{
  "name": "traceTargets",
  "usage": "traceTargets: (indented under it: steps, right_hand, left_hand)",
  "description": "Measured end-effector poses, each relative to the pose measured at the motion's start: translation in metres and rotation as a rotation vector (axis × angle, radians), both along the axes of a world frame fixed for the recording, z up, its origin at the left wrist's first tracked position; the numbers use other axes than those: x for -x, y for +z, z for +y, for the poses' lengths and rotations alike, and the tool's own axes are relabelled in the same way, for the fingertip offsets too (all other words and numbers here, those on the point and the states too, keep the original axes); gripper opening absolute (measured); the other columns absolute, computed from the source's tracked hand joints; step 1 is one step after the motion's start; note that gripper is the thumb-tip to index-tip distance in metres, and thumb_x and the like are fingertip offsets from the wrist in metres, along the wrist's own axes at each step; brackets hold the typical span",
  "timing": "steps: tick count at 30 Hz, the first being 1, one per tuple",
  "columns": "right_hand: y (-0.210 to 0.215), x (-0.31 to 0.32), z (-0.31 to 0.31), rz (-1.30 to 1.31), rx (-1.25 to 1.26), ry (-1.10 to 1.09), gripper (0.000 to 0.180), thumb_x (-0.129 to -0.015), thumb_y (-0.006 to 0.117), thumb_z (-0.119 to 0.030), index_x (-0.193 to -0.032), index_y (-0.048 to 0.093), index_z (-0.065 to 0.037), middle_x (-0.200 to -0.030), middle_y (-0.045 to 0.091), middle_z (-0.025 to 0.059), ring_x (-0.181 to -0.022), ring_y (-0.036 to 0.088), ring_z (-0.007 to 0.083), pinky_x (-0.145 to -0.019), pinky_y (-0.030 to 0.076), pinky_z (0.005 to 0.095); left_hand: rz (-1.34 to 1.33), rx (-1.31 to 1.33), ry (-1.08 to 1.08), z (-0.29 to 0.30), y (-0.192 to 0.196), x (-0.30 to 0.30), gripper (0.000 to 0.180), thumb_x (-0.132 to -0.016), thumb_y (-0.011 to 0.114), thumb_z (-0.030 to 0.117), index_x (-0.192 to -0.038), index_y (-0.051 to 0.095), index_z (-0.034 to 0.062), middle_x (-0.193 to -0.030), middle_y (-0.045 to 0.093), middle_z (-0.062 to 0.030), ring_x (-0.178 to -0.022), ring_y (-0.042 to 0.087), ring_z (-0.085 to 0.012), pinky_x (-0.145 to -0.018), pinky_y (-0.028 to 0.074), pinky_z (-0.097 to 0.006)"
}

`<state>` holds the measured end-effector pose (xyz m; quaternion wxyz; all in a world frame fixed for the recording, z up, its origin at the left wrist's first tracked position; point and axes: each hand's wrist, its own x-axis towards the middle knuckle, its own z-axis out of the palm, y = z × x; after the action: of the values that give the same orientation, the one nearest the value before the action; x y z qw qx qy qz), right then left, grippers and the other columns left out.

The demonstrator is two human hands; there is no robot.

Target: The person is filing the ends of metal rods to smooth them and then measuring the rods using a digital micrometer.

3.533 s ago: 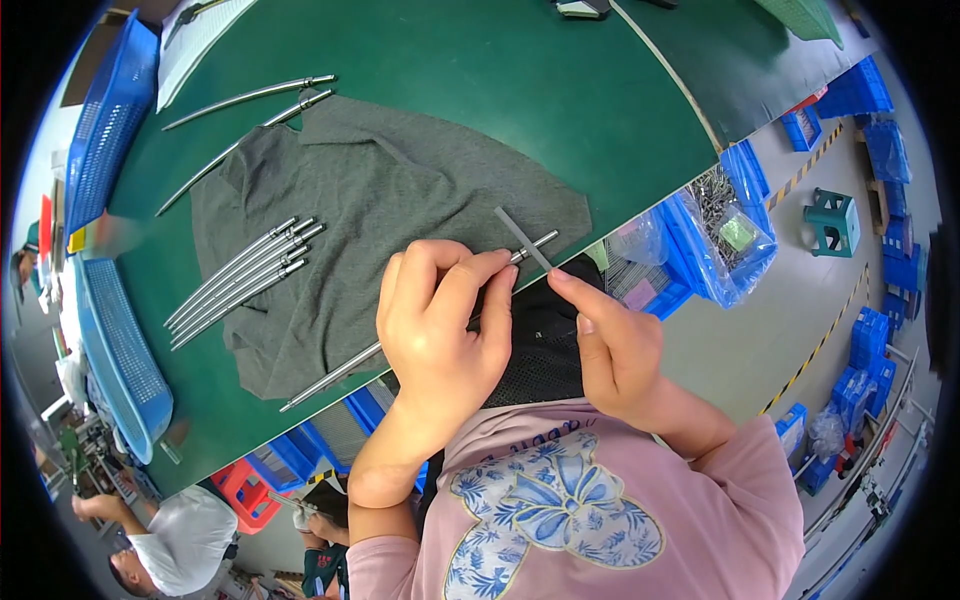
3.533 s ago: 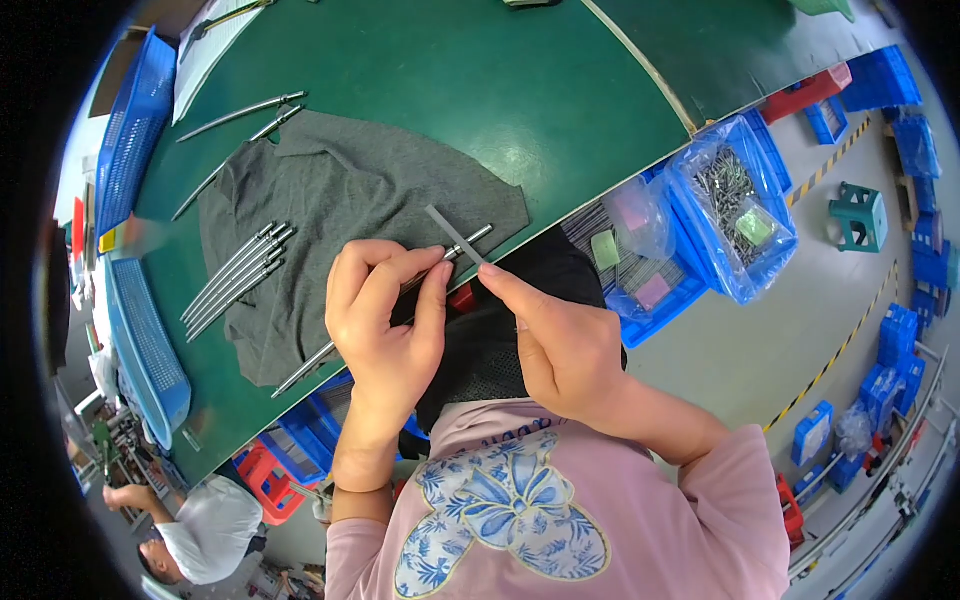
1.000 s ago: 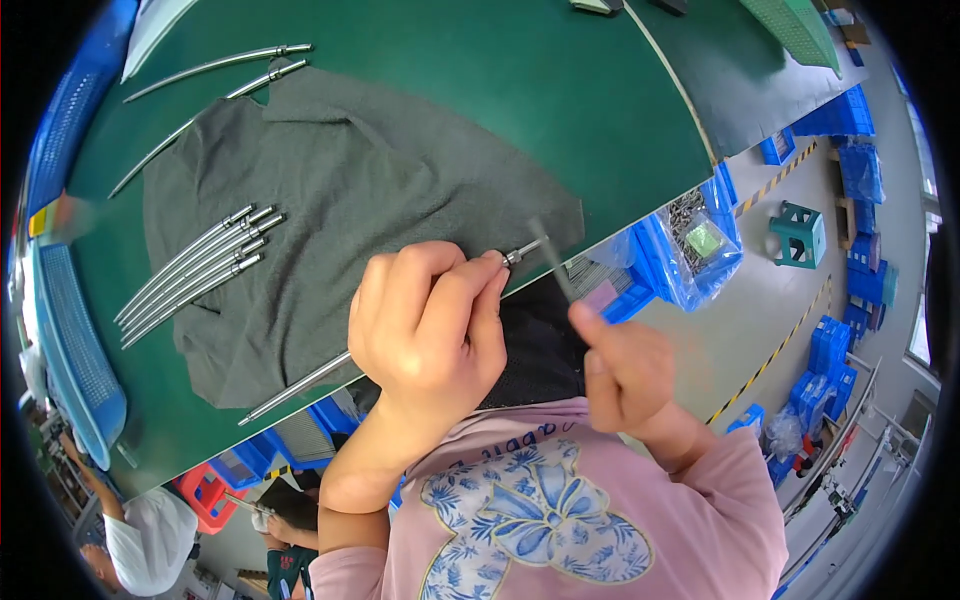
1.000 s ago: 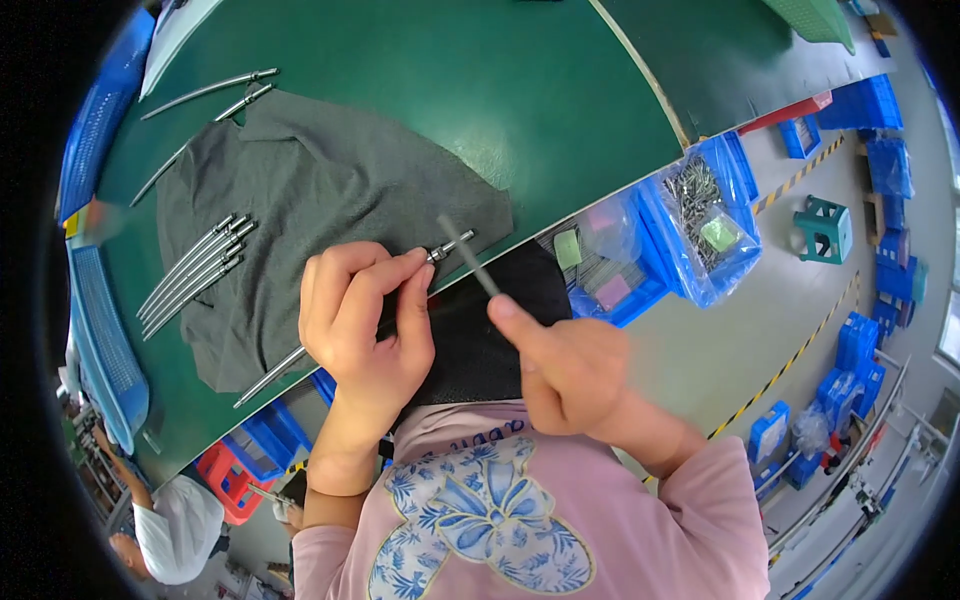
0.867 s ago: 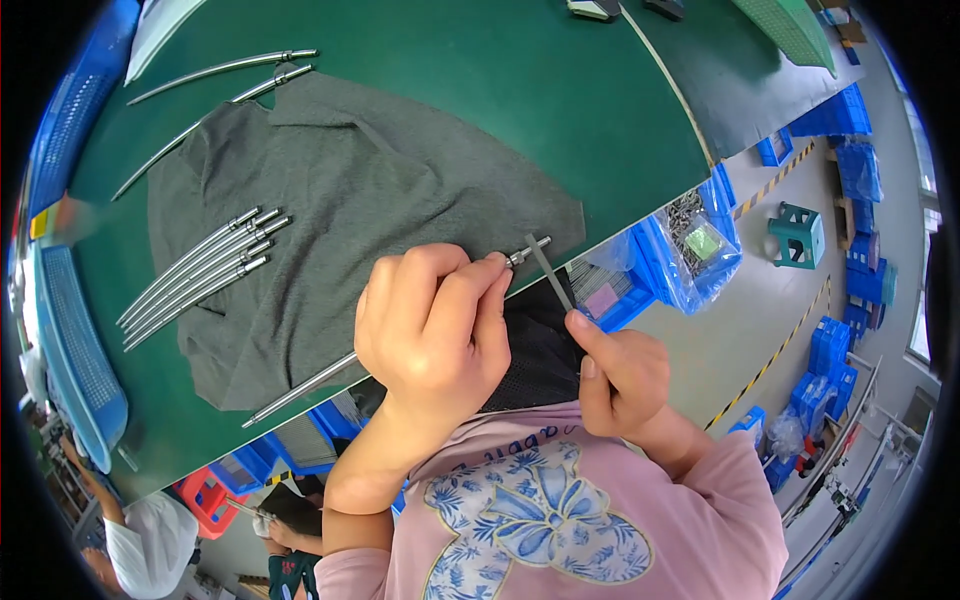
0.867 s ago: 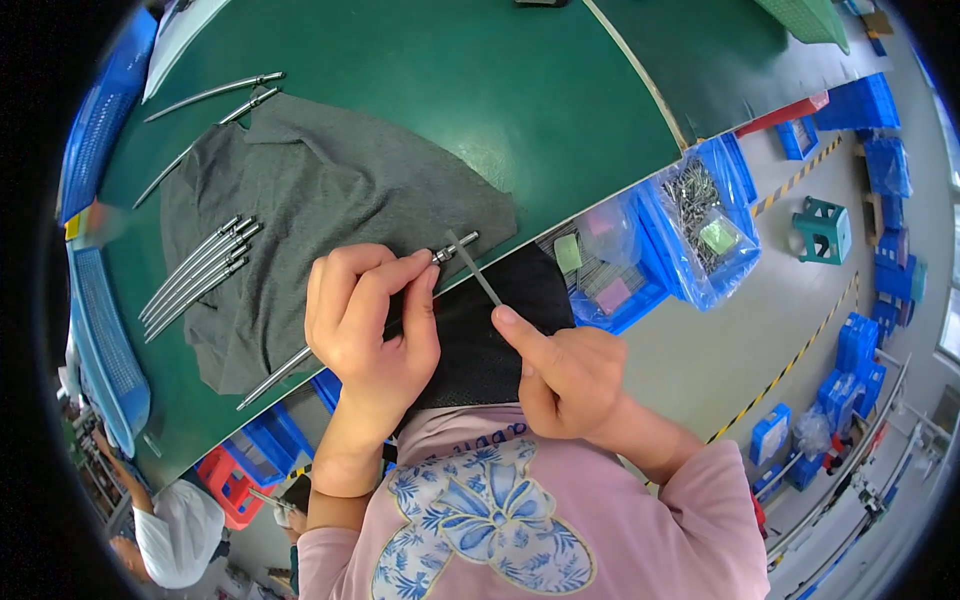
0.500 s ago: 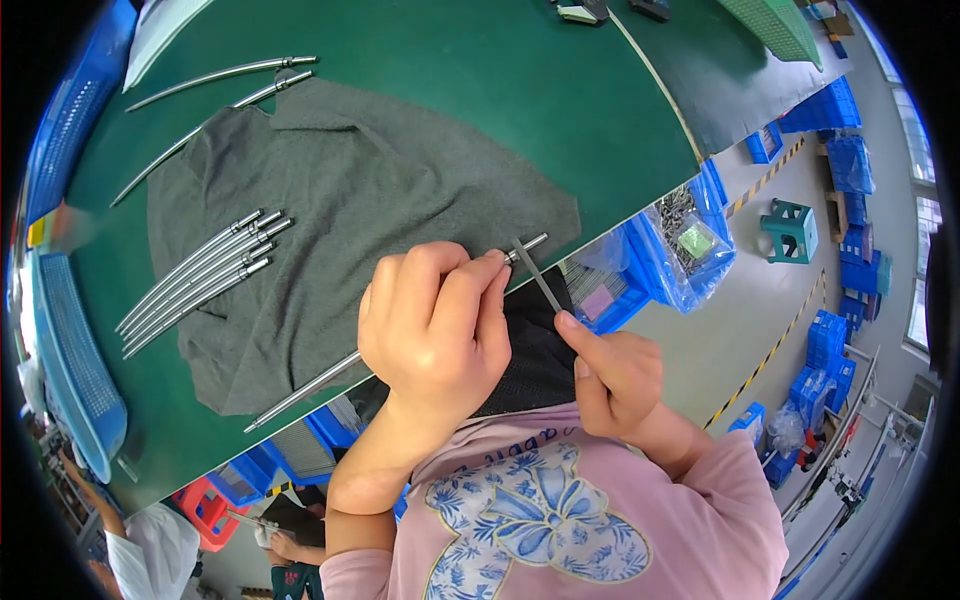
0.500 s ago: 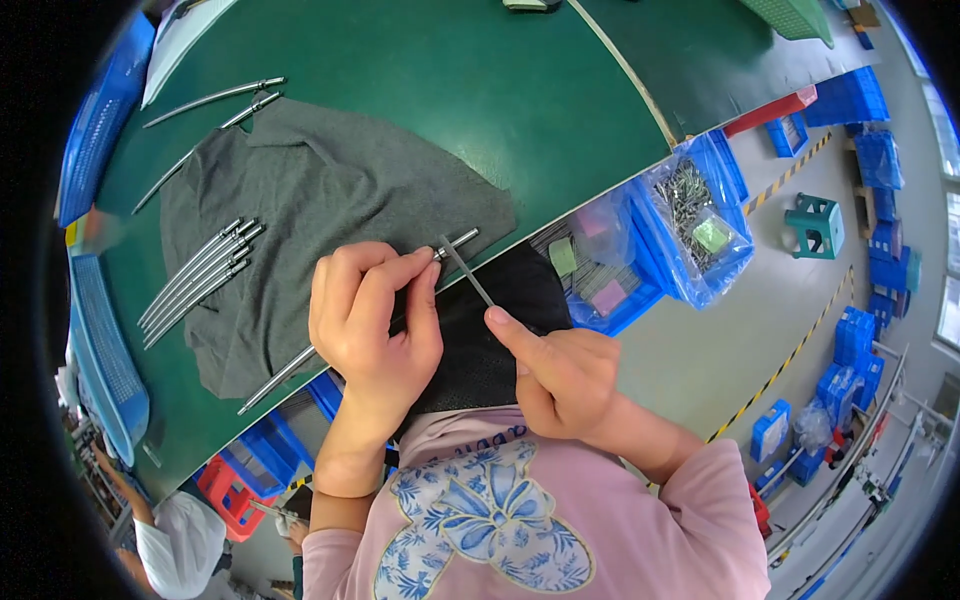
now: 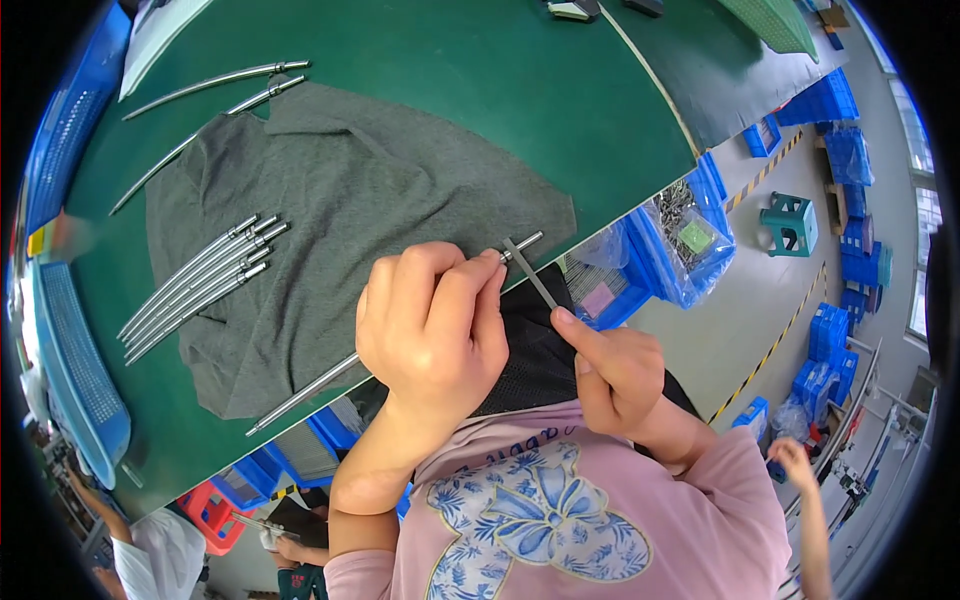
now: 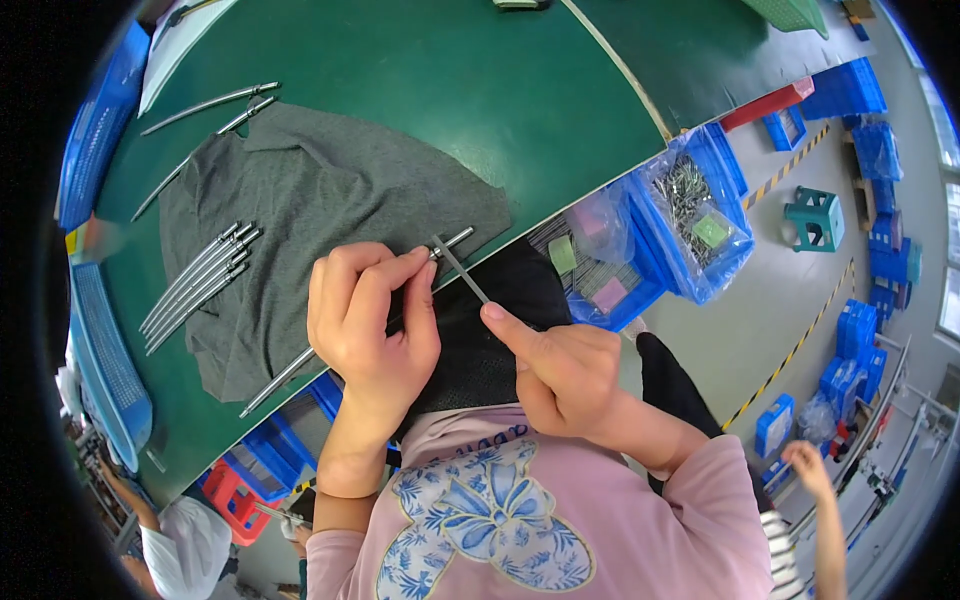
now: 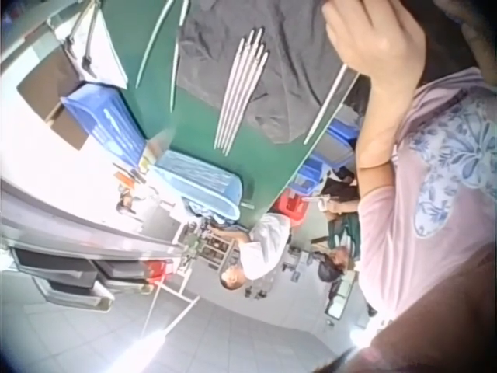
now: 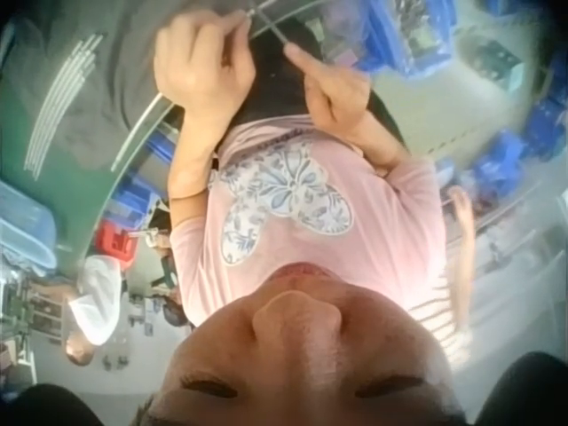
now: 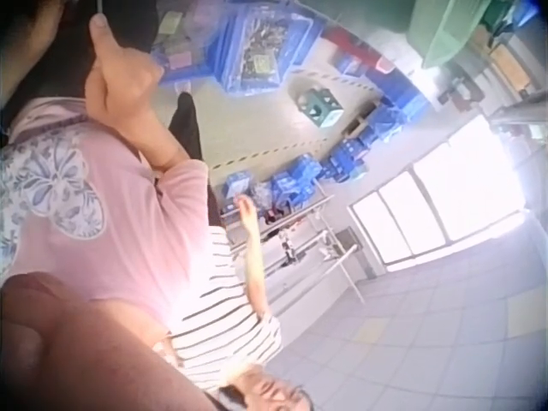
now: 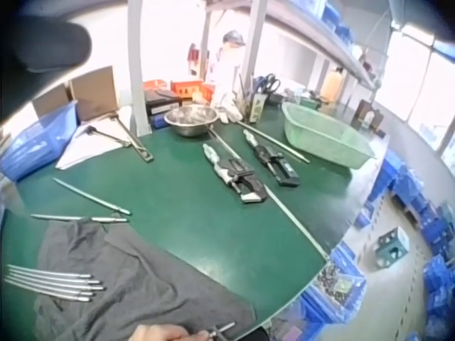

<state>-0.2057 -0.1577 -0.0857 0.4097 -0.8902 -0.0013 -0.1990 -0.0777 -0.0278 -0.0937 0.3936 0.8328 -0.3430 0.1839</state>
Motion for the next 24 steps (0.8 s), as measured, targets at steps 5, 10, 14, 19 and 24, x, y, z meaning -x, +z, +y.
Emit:
traceTargets:
  steps: [5, 10, 14, 19, 24]
  right_hand:
    - [0.003, 0.000, 0.000, -0.012, 0.014, -0.037, 0.046, -0.071, 0.051, 0.010, -0.116, 0.062, 0.006, -0.052, 0.047, 0.0041, -0.039, 0.044, 0.0175, -0.042, 0.034, 0.0292]
    - [0.004, 0.000, 0.000, 0.015, -0.018, -0.025, 0.048, -0.070, 0.050, 0.010, -0.117, 0.061, 0.005, -0.053, 0.047, 0.0042, -0.041, 0.044, 0.0179, -0.044, 0.034, 0.0296]
    - [-0.001, 0.001, 0.000, -0.069, 0.047, -0.017, 0.052, -0.063, 0.052, 0.008, -0.114, 0.064, 0.004, -0.052, 0.050, 0.0026, -0.038, 0.046, 0.0152, -0.040, 0.037, 0.0273]
    - [-0.007, 0.006, 0.002, -0.074, 0.043, -0.032, 0.050, -0.065, 0.052, 0.009, -0.114, 0.064, 0.005, -0.053, 0.051, 0.0040, -0.038, 0.047, 0.0158, -0.041, 0.037, 0.0271]
    - [-0.014, 0.009, 0.005, -0.071, 0.000, -0.043, 0.050, -0.066, 0.052, 0.009, -0.114, 0.064, 0.004, -0.053, 0.051, 0.0043, -0.040, 0.048, 0.0171, -0.041, 0.038, 0.0270]
  left_hand:
    - [-0.001, -0.009, 0.004, 0.000, 0.000, 0.000, 0.017, -0.064, 0.074, 0.006, -0.079, 0.067, 0.0103, -0.074, 0.054, -0.0002, -0.063, 0.051, -0.0192, -0.053, 0.038, -0.031]
    - [0.001, -0.018, 0.006, 0.000, 0.001, 0.001, 0.018, -0.064, 0.074, 0.005, -0.079, 0.066, 0.0102, -0.074, 0.055, -0.0001, -0.062, 0.050, -0.0194, -0.053, 0.038, -0.031]
    - [0.036, -0.045, 0.000, 0.001, 0.005, 0.001, 0.017, -0.065, 0.074, 0.004, -0.079, 0.066, 0.0100, -0.075, 0.054, -0.0003, -0.062, 0.049, -0.0201, -0.053, 0.038, -0.032]
    - [0.086, -0.060, -0.050, 0.003, 0.010, -0.004, 0.016, -0.067, 0.073, 0.002, -0.080, 0.066, 0.0090, -0.075, 0.054, -0.0012, -0.062, 0.048, -0.0205, -0.052, 0.038, -0.032]
    - [0.073, -0.062, -0.063, 0.004, 0.009, -0.005, 0.016, -0.068, 0.073, 0.002, -0.080, 0.066, 0.0084, -0.075, 0.054, -0.0014, -0.062, 0.048, -0.0203, -0.052, 0.038, -0.032]
